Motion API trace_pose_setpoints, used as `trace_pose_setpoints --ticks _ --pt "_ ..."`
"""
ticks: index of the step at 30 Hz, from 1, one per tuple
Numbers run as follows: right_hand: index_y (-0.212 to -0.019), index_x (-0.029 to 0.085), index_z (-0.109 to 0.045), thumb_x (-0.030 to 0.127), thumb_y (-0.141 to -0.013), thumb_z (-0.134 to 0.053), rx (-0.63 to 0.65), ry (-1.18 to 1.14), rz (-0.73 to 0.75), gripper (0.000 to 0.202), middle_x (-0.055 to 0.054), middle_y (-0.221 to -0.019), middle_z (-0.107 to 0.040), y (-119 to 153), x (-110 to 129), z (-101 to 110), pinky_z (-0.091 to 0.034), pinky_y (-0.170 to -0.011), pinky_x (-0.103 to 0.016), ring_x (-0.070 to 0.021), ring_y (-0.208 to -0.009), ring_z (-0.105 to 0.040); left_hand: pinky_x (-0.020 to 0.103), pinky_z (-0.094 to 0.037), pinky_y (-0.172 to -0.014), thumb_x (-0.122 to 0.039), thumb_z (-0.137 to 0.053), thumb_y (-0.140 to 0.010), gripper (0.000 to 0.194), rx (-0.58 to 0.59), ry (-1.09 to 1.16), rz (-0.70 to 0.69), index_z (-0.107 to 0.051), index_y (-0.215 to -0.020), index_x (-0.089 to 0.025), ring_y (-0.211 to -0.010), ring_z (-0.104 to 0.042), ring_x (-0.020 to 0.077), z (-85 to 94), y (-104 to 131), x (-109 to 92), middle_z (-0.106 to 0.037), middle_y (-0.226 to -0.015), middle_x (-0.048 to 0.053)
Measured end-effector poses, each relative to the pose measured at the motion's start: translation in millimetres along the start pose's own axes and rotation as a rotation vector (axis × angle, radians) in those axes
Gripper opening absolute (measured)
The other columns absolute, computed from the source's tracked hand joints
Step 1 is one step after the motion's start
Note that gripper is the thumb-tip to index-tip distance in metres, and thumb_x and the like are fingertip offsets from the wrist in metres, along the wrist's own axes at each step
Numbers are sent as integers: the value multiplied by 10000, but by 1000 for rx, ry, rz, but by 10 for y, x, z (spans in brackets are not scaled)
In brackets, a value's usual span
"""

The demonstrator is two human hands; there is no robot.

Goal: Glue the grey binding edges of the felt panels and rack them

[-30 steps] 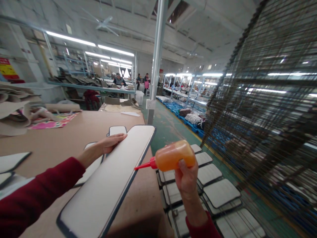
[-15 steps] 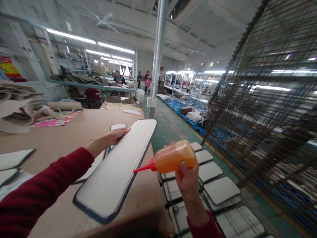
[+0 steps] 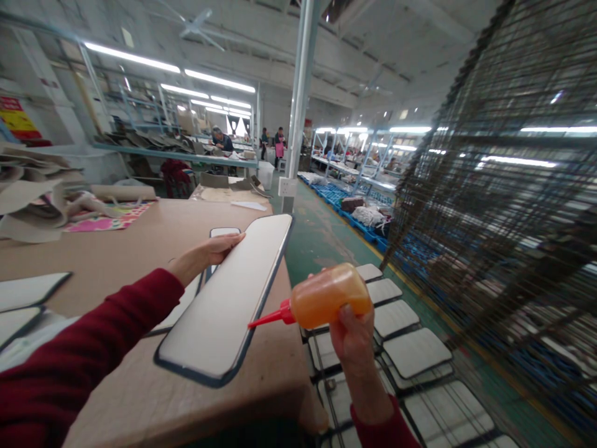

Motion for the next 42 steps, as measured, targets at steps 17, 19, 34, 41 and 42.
trace_pose_setpoints --ticks 17,19,34,41,42 --pt "-1024 271 -654 404 -584 -782 44 -47 -33 477 -46 -1009 -686 41 -34 -16 -536 -809 -474 -270 -920 -648 259 -523 -455 -139 -462 -888 193 -138 102 8 -640 -944 -91 -424 -608 161 310 -171 89 -680 -590 56" --pt "-1031 276 -652 407 -583 -781 21 -39 -25 484 -47 -1016 -682 44 -43 12 -522 -825 -491 -273 -920 -647 258 -526 -456 -138 -481 -880 180 -153 121 11 -643 -936 -84 -431 -613 161 351 -182 102 -688 -613 65" --pt "-1092 220 -609 395 -579 -770 -118 34 79 566 -95 -1059 -650 119 -44 200 -471 -877 -523 -295 -939 -630 226 -565 -551 -59 -513 -856 159 -339 328 -14 -639 -952 -77 -549 -666 155 565 -120 186 -703 -661 62" --pt "-1132 199 -578 367 -610 -758 -194 79 156 578 -121 -1160 -608 221 -12 300 -489 -848 -489 -285 -961 -621 208 -569 -536 -68 -454 -892 203 -416 429 -20 -623 -1004 -54 -547 -668 150 613 -88 253 -703 -672 75" --pt "-1136 198 -573 353 -616 -755 -200 81 168 573 -119 -1155 -612 237 -9 310 -494 -843 -480 -283 -971 -617 209 -571 -537 -69 -447 -895 213 -425 444 -21 -617 -1024 -54 -546 -669 149 616 -87 268 -704 -677 75"
Point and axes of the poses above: each hand's wrist, its own y-axis away from the middle knuckle, its own z-axis out of the back of the hand, x = y × z, the point moved 6 cm from there along -y, towards the middle knuckle
